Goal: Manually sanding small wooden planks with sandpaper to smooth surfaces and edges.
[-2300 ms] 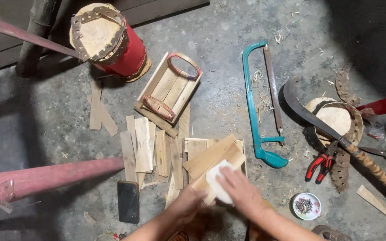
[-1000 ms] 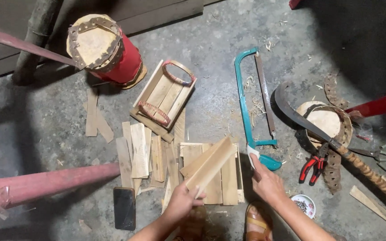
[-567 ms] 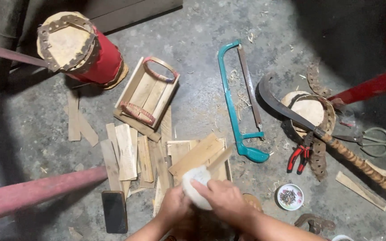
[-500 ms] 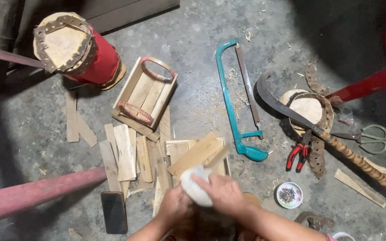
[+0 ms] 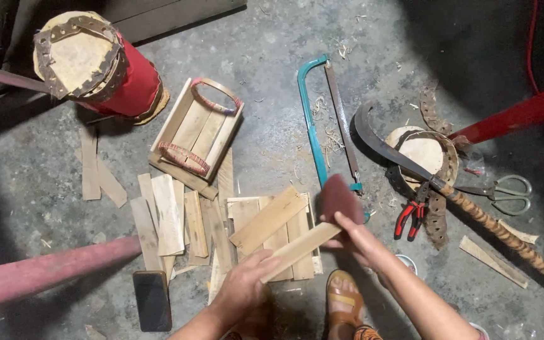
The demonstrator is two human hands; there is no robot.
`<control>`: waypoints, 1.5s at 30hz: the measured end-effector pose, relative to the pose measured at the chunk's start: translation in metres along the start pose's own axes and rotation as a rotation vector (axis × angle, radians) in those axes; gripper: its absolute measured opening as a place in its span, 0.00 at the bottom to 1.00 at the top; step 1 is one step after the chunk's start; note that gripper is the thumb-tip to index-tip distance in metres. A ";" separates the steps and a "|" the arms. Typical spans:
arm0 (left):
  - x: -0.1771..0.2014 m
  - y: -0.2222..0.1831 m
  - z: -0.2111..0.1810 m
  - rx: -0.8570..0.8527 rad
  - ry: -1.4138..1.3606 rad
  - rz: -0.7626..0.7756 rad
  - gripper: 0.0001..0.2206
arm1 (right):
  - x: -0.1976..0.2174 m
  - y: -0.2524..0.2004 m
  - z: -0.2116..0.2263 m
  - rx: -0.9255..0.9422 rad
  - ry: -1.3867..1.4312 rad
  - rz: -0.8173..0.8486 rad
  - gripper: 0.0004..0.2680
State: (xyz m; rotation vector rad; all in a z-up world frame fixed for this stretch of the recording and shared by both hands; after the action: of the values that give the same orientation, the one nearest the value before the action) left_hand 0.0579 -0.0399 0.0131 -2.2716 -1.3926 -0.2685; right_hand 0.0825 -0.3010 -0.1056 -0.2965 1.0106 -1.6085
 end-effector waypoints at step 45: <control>-0.034 -0.011 0.039 0.925 -1.111 0.176 0.31 | -0.100 -0.097 -0.004 1.203 -1.545 0.643 0.19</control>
State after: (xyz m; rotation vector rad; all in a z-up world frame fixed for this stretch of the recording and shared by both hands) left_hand 0.0295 -0.0441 -0.0309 -1.6410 -1.2639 1.5590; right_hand 0.0454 -0.2129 -0.0043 -0.2221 -0.9719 -0.7120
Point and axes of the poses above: each hand's wrist, its own y-axis towards the middle knuckle, its own x-axis out of the back of the hand, z = x × y, the point moved 6 cm from there along y, towards the middle knuckle, and after that the axes turned 11 degrees about x, right-handed, at the moved point
